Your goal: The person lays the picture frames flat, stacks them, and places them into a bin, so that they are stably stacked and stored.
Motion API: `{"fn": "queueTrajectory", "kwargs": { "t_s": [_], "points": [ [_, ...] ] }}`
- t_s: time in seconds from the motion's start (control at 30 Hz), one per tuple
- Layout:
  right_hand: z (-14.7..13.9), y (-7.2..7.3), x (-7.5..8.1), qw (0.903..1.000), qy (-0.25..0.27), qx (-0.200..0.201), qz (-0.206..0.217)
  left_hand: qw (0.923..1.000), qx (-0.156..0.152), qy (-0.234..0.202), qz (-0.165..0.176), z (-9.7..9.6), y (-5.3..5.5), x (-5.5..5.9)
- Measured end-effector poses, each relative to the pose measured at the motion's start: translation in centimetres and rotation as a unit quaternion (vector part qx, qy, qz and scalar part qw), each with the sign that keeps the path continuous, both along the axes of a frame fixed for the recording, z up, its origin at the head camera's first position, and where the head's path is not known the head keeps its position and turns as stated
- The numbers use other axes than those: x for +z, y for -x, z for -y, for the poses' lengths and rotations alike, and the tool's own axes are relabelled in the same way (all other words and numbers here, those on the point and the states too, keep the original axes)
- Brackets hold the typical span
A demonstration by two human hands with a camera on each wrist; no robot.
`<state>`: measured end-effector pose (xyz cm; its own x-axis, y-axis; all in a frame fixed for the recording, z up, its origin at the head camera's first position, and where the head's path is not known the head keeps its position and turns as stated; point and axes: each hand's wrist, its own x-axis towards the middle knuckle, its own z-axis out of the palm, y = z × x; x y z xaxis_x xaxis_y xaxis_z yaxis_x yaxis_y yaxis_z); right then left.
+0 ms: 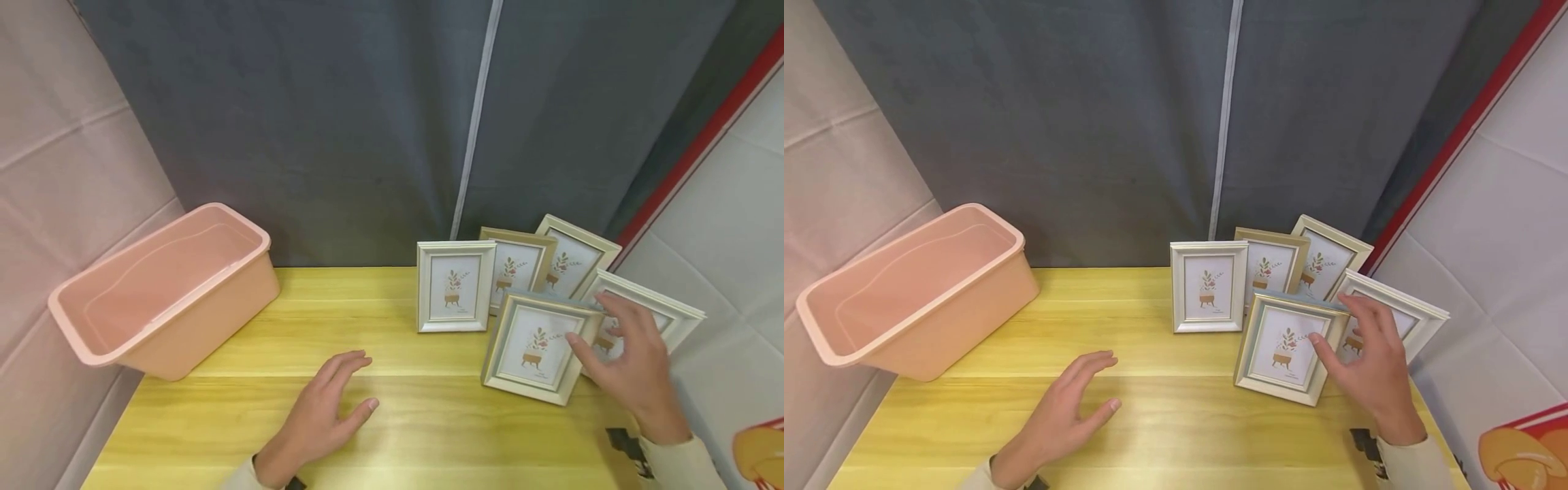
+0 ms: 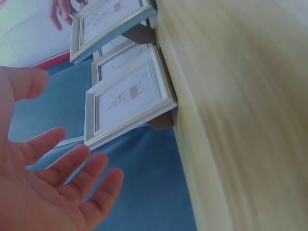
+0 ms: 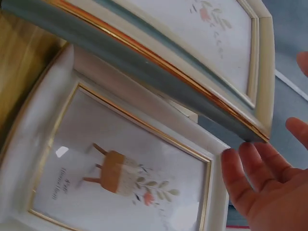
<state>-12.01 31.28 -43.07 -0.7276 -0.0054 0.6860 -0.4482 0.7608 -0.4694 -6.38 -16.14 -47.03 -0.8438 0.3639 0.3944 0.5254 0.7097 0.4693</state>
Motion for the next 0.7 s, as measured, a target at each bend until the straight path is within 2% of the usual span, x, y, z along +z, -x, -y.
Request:
{"fn": "queueTrajectory", "kwargs": {
  "t_s": [0.2,0.4,0.53,0.7],
  "points": [
    [-0.3,0.6,-0.9,0.9964,0.025,0.008,0.081,0.9962,-0.033,-0.067,0.045,-0.7,0.1,-0.6],
    [-1.1,1.0,-1.5,0.9866,0.052,0.034,0.151,0.9885,-0.059,-0.099,0.097,-1.3,0.1,-1.0],
    [-1.5,1.2,-1.7,0.9838,0.059,0.052,0.161,0.9836,-0.077,-0.114,0.117,-1.7,0.1,-1.3],
    [-1.6,1.4,-1.9,0.9836,0.075,0.073,0.147,0.9804,-0.083,-0.124,0.128,-2.2,0.4,-1.5]
  ]
}}
